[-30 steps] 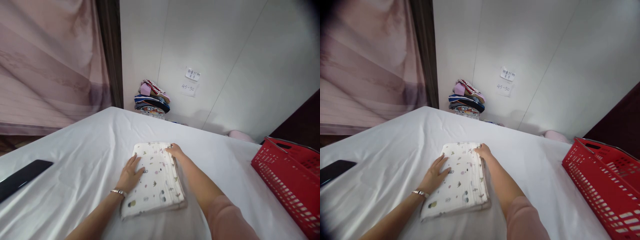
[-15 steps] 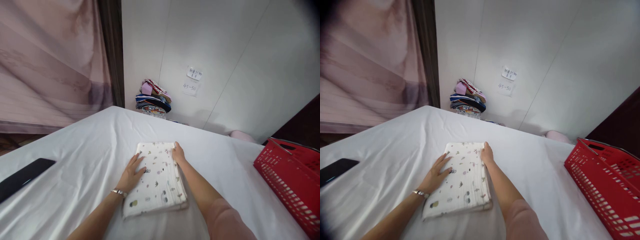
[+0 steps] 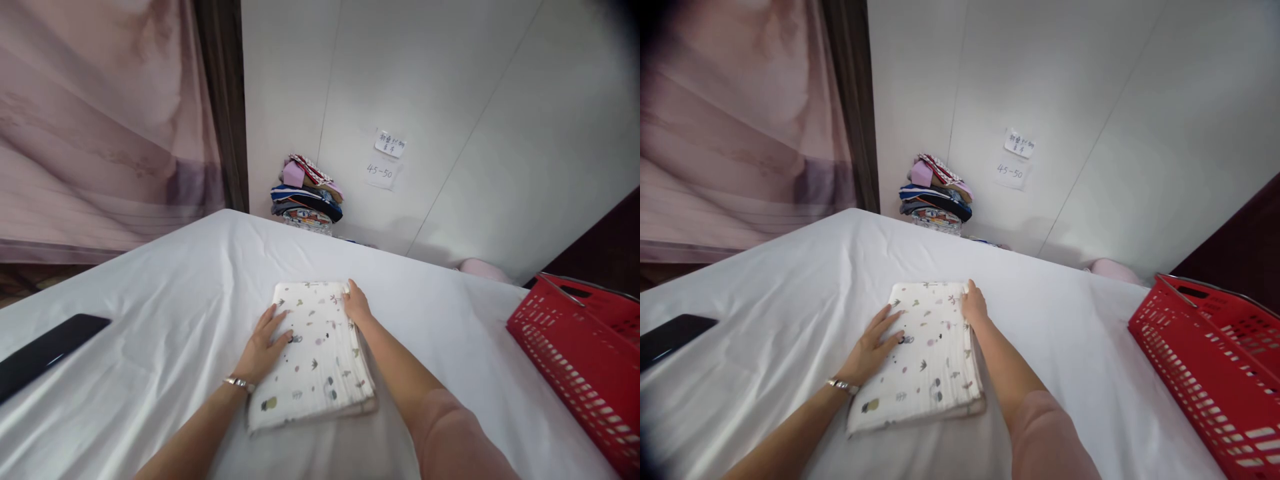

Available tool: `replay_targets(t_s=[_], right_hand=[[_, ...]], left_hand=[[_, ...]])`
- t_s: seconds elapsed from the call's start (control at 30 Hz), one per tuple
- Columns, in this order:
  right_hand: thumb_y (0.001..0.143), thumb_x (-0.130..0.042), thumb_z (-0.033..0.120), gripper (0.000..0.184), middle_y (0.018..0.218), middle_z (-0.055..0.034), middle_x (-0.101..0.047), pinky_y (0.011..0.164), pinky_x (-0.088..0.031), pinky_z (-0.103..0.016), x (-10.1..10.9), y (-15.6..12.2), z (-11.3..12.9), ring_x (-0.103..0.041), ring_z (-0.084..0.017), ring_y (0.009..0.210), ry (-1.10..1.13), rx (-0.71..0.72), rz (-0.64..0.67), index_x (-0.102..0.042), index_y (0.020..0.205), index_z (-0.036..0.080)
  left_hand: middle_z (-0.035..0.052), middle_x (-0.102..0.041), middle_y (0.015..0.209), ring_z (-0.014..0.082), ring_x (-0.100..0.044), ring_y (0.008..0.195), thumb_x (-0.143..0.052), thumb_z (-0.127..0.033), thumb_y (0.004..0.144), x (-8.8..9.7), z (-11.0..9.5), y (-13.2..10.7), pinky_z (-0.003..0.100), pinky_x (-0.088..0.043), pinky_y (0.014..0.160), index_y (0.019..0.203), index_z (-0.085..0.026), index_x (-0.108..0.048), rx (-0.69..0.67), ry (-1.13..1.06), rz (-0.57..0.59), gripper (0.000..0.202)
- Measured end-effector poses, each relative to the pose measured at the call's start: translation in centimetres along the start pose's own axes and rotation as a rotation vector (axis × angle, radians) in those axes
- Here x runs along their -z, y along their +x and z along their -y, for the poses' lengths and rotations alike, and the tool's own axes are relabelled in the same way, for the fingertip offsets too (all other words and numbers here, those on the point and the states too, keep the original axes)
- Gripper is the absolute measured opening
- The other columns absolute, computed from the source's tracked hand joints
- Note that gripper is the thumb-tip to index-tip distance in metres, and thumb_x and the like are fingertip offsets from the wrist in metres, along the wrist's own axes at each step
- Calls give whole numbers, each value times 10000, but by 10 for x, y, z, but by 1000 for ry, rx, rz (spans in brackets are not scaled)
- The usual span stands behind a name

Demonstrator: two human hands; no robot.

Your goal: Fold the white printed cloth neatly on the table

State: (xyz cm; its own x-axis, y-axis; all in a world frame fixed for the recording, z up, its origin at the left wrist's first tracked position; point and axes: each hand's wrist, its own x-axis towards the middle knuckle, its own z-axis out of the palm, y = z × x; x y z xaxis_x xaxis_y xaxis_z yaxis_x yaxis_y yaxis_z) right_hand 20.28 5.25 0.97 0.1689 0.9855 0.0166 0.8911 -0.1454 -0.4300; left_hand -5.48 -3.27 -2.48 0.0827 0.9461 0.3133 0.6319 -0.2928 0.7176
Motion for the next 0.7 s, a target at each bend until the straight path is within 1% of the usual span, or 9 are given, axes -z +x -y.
replay_targets(t_s=[0.1,0.17,0.27,0.33,0.4,0.5,0.6,0.7], right_hand=[[843,-414,281,572,1195,-118,-534,884,-360,-281,8,-3,-2,-497,-208,1091,47,-16,-1,-251,1370,127],[830,-435,328,612,1083,-104,-596,836,-383,-277,14,-10,-4,-541,-208,1012,83,-42,16,-243,1372,120],[814,-453,361,648,906,-55,-642,756,-402,-267,21,-27,-7,-582,-196,882,122,-59,50,-224,1379,138],[808,-459,369,668,856,-40,-643,721,-402,-265,24,-42,-9,-588,-191,830,124,-48,75,-207,1384,144],[807,-463,384,688,870,-47,-642,700,-402,-267,25,-58,-9,-589,-196,818,113,-31,98,-188,1391,146],[810,-462,406,694,947,-72,-634,706,-401,-274,25,-81,-9,-586,-210,854,82,-2,100,-178,1396,164],[841,-414,336,621,1010,-83,-621,742,-396,-276,22,-95,-12,-579,-208,898,47,35,87,-179,1397,188],[857,-357,250,568,1032,-96,-616,766,-395,-278,20,-97,-16,-575,-205,917,36,9,88,-191,1395,174]], left_hand=[[31,-313,1423,229,-362,1262,-503,-423,801,1,0,1,366,-356,1037,1201,-243,-526,28,-27,-1,440],[33,-307,1426,230,-356,1265,-504,-438,794,1,-1,1,366,-367,1028,1204,-244,-522,35,-34,14,454],[33,-293,1433,238,-354,1266,-503,-461,784,2,-3,1,354,-422,978,1203,-242,-523,63,-45,36,473],[29,-283,1439,242,-348,1270,-507,-470,778,2,-4,2,351,-429,971,1205,-245,-521,78,-53,45,483],[30,-271,1444,240,-331,1280,-507,-476,776,2,-4,2,355,-393,1005,1211,-244,-515,81,-63,49,493],[29,-262,1448,236,-312,1290,-508,-482,774,2,-4,2,356,-326,1054,1216,-235,-511,79,-62,49,506],[30,-262,1448,235,-302,1295,-510,-483,770,2,-4,1,362,-307,1064,1212,-233,-510,70,-53,52,509],[44,-278,1441,241,-285,1302,-516,-471,765,2,-5,1,384,-305,1061,1195,-226,-521,44,-49,40,495]])
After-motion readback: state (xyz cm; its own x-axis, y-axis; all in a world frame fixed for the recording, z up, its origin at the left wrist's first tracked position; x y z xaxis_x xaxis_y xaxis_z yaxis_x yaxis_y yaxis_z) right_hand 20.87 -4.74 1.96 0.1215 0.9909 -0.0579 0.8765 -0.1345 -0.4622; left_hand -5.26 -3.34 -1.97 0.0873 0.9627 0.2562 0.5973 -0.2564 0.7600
